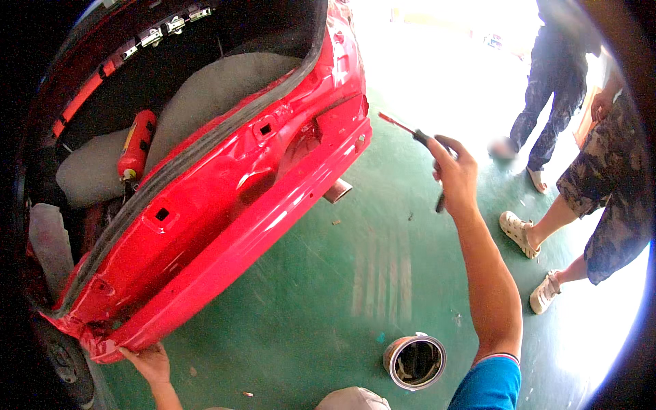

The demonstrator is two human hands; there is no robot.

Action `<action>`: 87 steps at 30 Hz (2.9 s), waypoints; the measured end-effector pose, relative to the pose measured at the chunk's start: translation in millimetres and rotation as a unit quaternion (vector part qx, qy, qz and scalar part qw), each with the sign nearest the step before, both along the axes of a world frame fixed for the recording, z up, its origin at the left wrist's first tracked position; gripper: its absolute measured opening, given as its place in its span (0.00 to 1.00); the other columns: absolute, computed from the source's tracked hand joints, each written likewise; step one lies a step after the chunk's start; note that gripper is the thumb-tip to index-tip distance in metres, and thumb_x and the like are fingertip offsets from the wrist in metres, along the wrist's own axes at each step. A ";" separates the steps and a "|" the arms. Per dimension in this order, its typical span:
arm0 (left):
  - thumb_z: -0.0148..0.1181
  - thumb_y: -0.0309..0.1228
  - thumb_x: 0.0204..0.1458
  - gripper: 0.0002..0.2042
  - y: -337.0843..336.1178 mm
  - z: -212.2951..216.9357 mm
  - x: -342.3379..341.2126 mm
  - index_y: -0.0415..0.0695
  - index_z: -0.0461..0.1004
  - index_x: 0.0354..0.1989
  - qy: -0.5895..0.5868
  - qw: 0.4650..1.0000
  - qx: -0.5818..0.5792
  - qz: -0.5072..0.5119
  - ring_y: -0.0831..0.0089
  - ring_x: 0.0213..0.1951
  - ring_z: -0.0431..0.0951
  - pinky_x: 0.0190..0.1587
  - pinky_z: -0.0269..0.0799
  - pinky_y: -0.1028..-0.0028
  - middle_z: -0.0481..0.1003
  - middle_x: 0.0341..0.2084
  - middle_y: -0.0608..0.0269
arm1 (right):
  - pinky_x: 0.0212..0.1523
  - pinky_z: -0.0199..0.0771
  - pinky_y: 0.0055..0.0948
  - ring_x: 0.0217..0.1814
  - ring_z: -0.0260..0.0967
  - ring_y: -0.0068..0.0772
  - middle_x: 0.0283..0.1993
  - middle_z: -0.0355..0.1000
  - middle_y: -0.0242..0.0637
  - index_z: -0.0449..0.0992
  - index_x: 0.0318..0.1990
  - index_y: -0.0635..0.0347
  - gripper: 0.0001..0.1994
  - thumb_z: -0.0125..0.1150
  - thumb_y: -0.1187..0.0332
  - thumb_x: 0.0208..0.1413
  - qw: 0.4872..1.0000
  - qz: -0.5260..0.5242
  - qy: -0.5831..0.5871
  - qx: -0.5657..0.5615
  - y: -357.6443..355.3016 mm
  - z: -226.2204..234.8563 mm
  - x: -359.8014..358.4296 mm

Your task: The person kneels beside a red car bumper and aligns a red plastic trim piece into the bumper's interior. They then reach into a metal can, remove small fasteners, and place them into the bumper's storage area.

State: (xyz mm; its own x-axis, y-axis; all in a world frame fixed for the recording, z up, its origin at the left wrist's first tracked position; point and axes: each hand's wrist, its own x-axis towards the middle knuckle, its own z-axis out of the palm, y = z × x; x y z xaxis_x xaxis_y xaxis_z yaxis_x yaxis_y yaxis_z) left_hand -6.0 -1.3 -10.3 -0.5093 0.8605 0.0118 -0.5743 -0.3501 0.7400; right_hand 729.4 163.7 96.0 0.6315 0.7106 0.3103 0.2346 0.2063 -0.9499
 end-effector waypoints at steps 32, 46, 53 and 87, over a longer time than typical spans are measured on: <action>0.65 0.68 0.45 0.46 12.5 17.3 40.0 0.51 0.66 0.68 0.073 0.992 -0.053 0.087 0.55 0.66 0.69 0.67 0.66 0.53 0.69 0.67 0.59 | 0.35 0.75 0.32 0.28 0.72 0.29 0.31 0.74 0.34 0.77 0.47 0.65 0.15 0.62 0.61 0.64 0.940 0.122 0.300 -0.104 -53.2 -216.8 51.0; 0.65 0.58 0.55 0.41 -6.1 -15.0 -23.7 0.43 0.63 0.70 0.017 0.998 0.014 -0.058 0.61 0.64 0.71 0.68 0.67 0.63 0.69 0.66 0.57 | 0.53 0.77 0.47 0.54 0.75 0.51 0.46 0.78 0.44 0.78 0.51 0.51 0.21 0.68 0.57 0.50 0.713 0.259 -0.394 -0.519 -156.0 -339.1 2.6; 0.65 0.58 0.55 0.41 -10.0 -9.4 -18.3 0.43 0.63 0.70 -0.002 0.995 0.027 -0.099 0.61 0.63 0.71 0.68 0.67 0.63 0.70 0.65 0.56 | 0.53 0.77 0.47 0.54 0.75 0.50 0.45 0.78 0.43 0.80 0.48 0.53 0.18 0.68 0.56 0.51 0.771 0.253 -0.385 -0.440 -150.9 -308.3 -4.3; 0.58 0.69 0.53 0.40 -10.5 -20.1 -9.9 0.52 0.67 0.67 -0.048 0.996 -0.010 -0.069 0.70 0.63 0.69 0.64 0.65 0.66 0.70 0.64 0.69 | 0.47 0.80 0.42 0.46 0.80 0.48 0.44 0.81 0.41 0.79 0.54 0.57 0.20 0.69 0.60 0.56 0.827 0.304 -0.371 -0.293 -150.8 -156.8 -145.6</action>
